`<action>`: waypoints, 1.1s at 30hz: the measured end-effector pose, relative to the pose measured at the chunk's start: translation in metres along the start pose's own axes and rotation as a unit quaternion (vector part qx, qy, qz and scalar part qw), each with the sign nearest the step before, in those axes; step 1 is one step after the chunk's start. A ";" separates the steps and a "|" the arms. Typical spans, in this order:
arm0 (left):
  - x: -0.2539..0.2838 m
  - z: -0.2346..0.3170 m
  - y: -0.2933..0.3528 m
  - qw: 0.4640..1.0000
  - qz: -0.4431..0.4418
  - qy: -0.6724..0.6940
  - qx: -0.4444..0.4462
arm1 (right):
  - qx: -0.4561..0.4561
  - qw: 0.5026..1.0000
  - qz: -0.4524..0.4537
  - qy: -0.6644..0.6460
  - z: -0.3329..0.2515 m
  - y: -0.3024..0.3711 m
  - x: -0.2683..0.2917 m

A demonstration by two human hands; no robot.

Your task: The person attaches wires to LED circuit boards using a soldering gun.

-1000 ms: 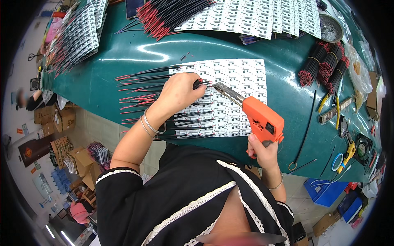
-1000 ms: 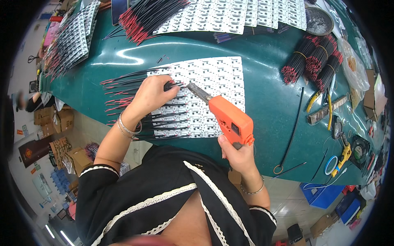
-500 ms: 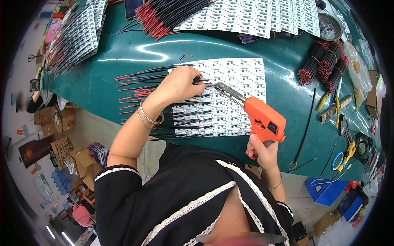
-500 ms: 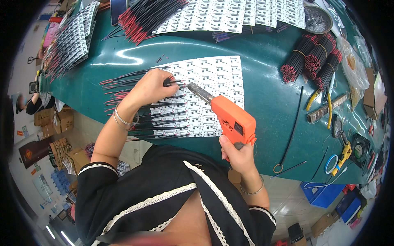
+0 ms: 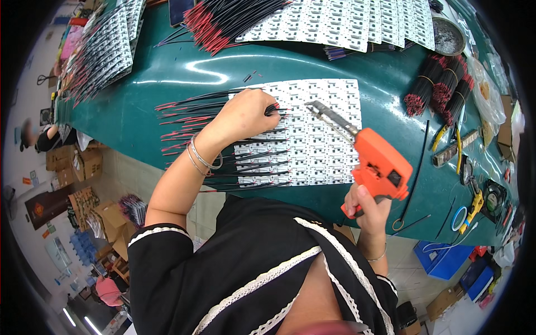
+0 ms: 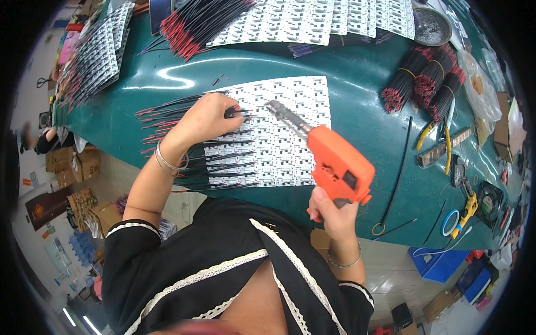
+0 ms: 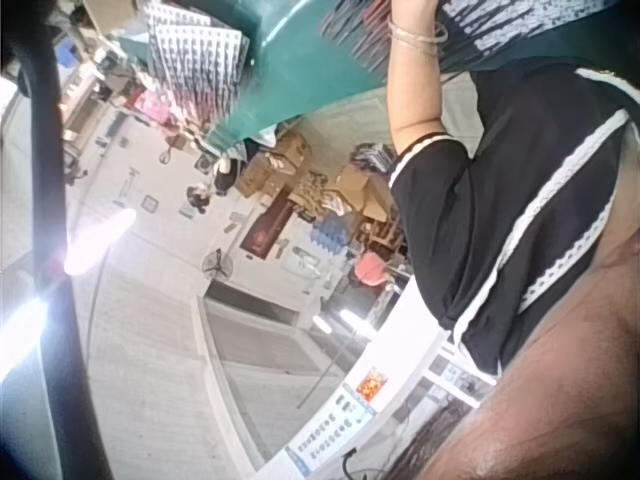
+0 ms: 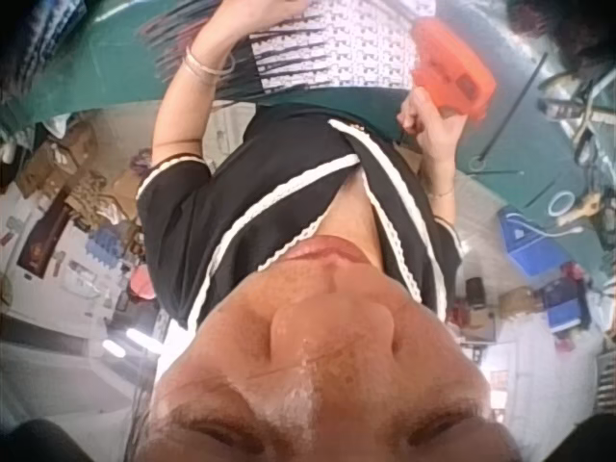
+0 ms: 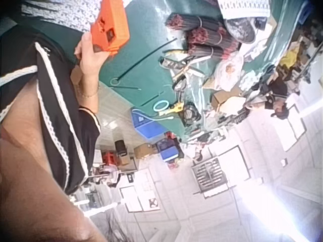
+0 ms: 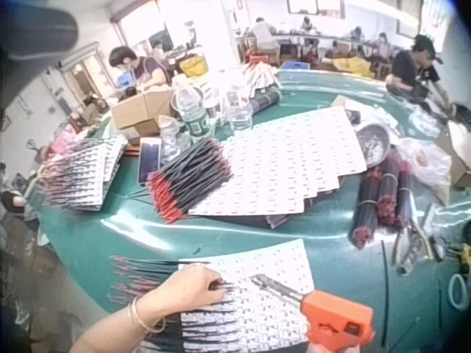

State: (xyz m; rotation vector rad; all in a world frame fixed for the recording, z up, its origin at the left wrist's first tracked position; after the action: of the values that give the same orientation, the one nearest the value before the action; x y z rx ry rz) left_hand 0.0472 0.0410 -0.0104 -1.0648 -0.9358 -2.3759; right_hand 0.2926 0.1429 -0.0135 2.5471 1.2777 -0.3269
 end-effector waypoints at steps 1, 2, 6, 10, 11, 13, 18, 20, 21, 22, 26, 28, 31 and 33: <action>0.001 0.001 0.000 1.000 0.007 -0.004 -0.003 | 0.023 0.999 0.009 -0.032 -0.006 -0.003 0.001; 0.001 0.002 0.001 1.000 0.008 -0.004 -0.005 | 0.047 0.997 0.017 -0.064 -0.013 -0.006 0.000; 0.001 -0.001 0.005 0.999 0.017 -0.028 -0.028 | 0.129 0.977 0.084 -0.144 -0.024 -0.021 -0.007; 0.013 0.003 0.012 0.992 0.100 0.008 -0.071 | 0.091 0.991 0.040 -0.089 -0.022 -0.023 -0.002; 0.016 0.003 0.012 0.991 0.110 0.021 -0.075 | 0.092 0.991 0.040 -0.089 -0.019 -0.022 -0.002; 0.014 0.003 0.011 0.992 0.101 0.044 -0.056 | 0.070 0.996 0.023 -0.050 -0.007 -0.019 -0.002; 0.009 0.001 0.009 0.994 0.091 0.060 -0.009 | 0.039 0.999 0.005 -0.007 0.006 -0.019 -0.006; 0.006 0.000 0.007 0.995 0.086 0.058 -0.002 | 0.018 1.000 -0.006 0.025 0.008 -0.019 -0.009; 0.004 -0.002 0.007 0.995 0.086 0.058 -0.002 | 0.023 0.999 -0.009 0.025 0.008 -0.020 -0.010; 0.003 -0.004 0.006 0.993 0.101 0.060 -0.019 | 0.023 0.999 -0.010 0.025 0.009 -0.021 -0.010; 0.002 -0.003 0.006 0.993 0.103 0.059 -0.019 | 0.012 0.999 -0.013 0.026 0.013 -0.022 -0.012; 0.003 -0.003 0.006 0.993 0.105 0.056 -0.023 | 0.010 1.000 -0.011 0.028 0.013 -0.022 -0.012; 0.002 -0.003 0.006 0.992 0.113 0.052 -0.033 | -0.005 1.000 -0.012 0.025 0.015 -0.023 -0.013; 0.001 -0.003 0.005 0.991 0.118 0.052 -0.037 | -0.004 0.999 -0.011 0.039 0.016 -0.023 -0.014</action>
State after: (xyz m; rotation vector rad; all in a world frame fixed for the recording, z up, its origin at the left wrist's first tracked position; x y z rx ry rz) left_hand 0.0478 0.0352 -0.0086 -1.0058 -0.6511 -2.2612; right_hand 0.2649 0.1405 -0.0271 2.5646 1.3344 -0.2284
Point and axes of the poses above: each hand's wrist, its own y-axis away from the middle knuckle, its own x-axis out of the back of the hand, z = x × y, the point moved 4 cm from there along -y, towards the middle knuckle, and after that the axes turned 13 degrees about x, right-handed, at the moved point
